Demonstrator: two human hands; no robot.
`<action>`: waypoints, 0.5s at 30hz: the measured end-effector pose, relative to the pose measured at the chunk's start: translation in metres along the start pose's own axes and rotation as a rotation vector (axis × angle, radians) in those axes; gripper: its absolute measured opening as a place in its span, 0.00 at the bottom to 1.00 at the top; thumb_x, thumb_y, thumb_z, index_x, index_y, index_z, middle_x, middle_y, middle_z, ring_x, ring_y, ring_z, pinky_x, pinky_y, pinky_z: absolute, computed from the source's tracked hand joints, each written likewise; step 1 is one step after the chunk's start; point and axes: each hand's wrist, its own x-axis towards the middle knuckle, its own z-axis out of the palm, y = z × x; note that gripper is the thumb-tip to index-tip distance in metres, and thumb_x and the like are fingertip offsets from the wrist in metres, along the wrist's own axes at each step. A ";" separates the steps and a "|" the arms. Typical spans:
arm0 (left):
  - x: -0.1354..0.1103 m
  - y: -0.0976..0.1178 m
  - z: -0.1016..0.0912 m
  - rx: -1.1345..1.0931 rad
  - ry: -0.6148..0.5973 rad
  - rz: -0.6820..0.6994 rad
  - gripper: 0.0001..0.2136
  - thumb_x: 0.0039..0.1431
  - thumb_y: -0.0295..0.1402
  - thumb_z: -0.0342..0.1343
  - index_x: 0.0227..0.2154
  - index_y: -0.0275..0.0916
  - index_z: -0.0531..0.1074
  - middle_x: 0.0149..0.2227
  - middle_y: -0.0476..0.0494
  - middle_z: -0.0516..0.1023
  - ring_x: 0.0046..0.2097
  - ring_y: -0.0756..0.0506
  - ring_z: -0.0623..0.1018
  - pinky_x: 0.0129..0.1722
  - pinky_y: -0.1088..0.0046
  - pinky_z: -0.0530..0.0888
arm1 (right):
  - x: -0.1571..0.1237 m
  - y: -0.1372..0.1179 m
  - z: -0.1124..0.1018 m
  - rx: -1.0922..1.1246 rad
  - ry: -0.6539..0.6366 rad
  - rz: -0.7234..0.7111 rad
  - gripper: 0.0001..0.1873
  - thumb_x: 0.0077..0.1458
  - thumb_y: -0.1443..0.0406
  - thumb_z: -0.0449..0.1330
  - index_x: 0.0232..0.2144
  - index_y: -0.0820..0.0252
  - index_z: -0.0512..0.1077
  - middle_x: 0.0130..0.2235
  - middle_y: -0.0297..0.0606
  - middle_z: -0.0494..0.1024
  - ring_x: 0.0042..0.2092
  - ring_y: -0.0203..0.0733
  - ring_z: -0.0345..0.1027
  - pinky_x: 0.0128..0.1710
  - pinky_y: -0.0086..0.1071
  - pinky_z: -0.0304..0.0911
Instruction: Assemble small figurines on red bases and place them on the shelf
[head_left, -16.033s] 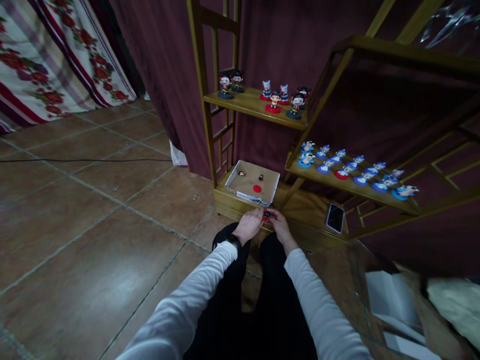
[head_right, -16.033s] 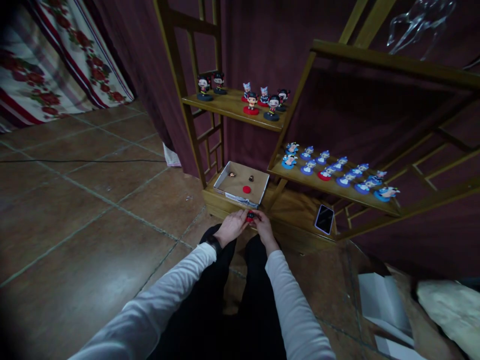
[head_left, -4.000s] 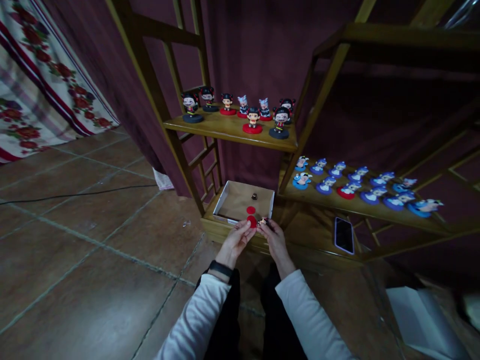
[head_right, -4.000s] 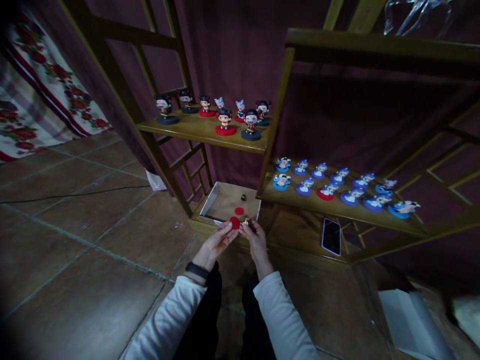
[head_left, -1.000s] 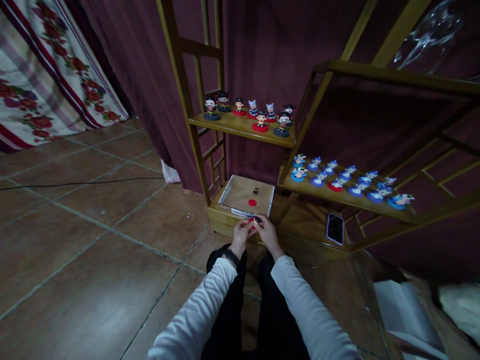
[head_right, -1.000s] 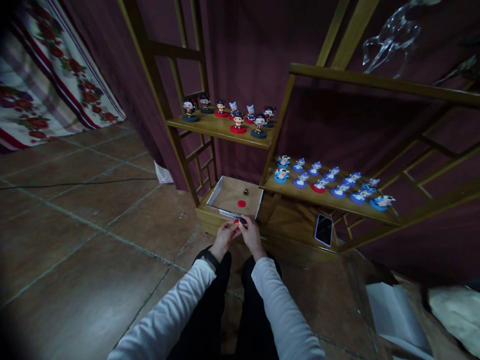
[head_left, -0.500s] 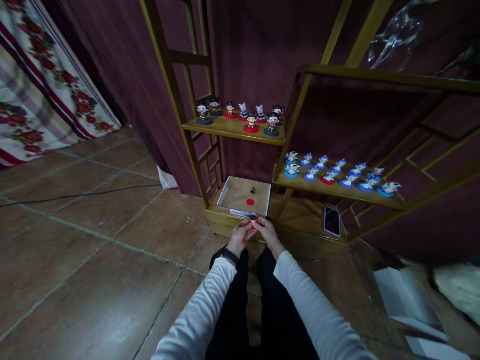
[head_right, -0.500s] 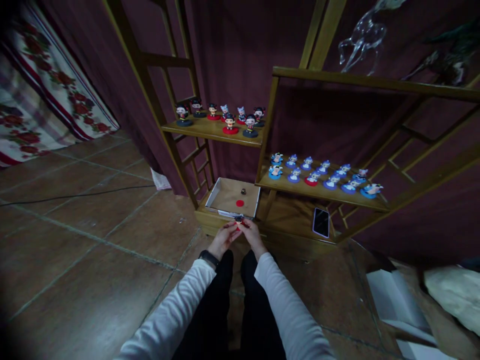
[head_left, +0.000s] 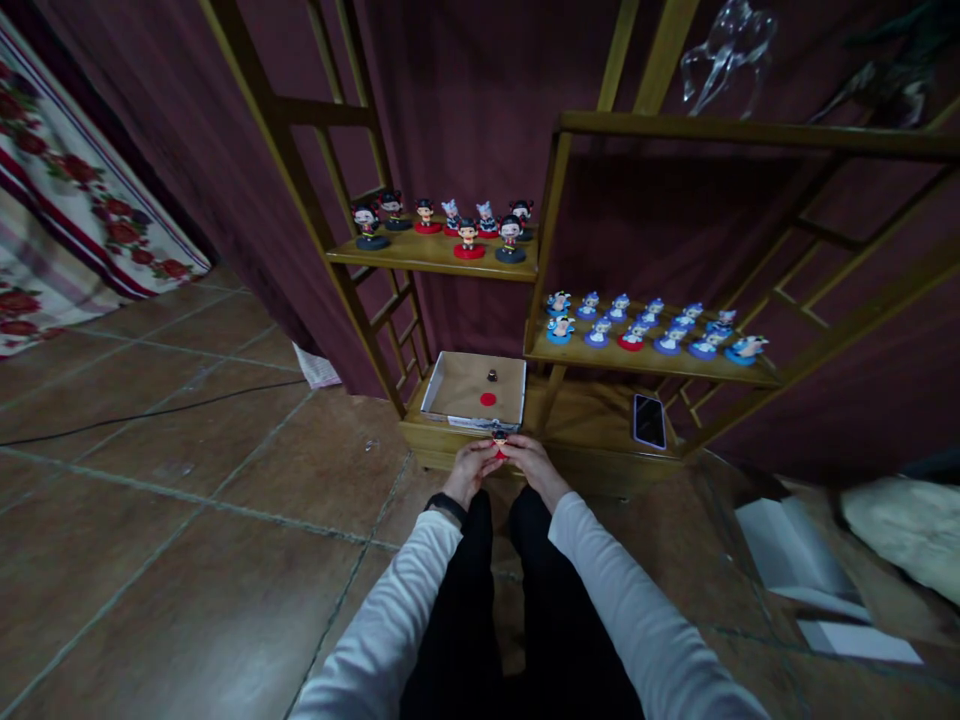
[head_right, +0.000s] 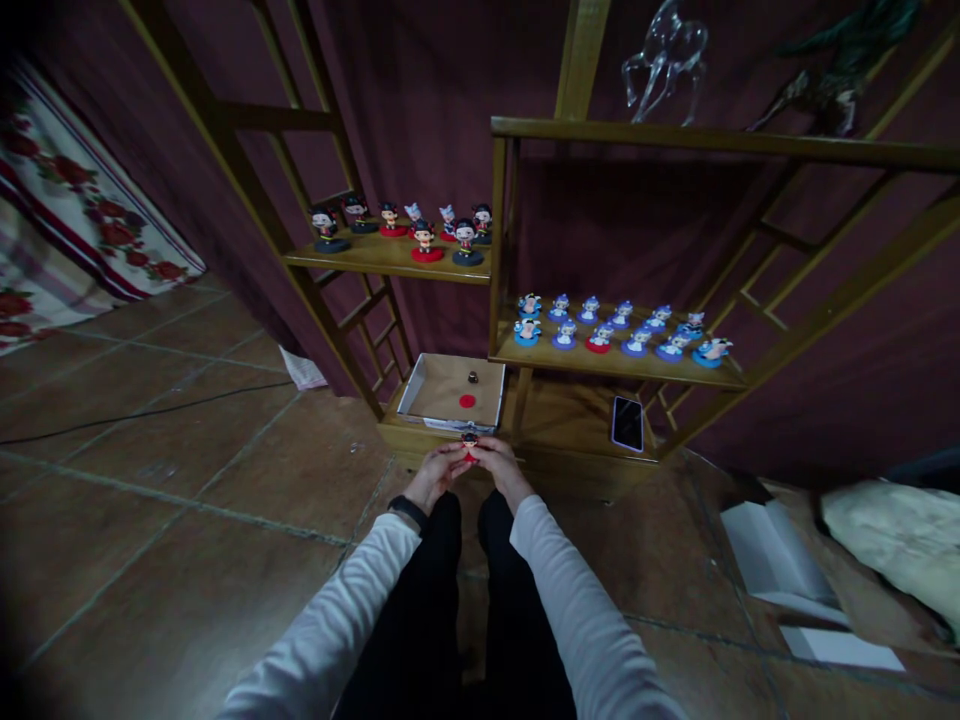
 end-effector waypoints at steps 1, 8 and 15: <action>0.001 -0.001 0.001 -0.005 0.019 0.002 0.07 0.44 0.20 0.61 0.28 0.31 0.71 0.25 0.44 0.77 0.26 0.50 0.77 0.32 0.74 0.76 | 0.001 0.000 0.000 0.001 0.007 -0.001 0.19 0.30 0.61 0.69 0.30 0.61 0.74 0.31 0.39 0.79 0.33 0.41 0.72 0.38 0.36 0.65; 0.009 -0.005 0.007 -0.043 0.107 -0.022 0.07 0.44 0.19 0.61 0.27 0.31 0.70 0.24 0.44 0.76 0.26 0.51 0.76 0.31 0.75 0.75 | 0.006 0.004 0.004 -0.006 0.067 -0.027 0.18 0.30 0.60 0.68 0.28 0.60 0.74 0.28 0.37 0.78 0.32 0.41 0.72 0.36 0.36 0.65; 0.000 0.001 0.007 -0.072 0.117 0.019 0.07 0.46 0.19 0.59 0.28 0.33 0.69 0.25 0.46 0.76 0.27 0.51 0.77 0.33 0.73 0.76 | 0.000 0.002 0.005 -0.004 0.094 -0.067 0.16 0.35 0.57 0.65 0.28 0.59 0.73 0.32 0.37 0.78 0.34 0.39 0.71 0.39 0.36 0.65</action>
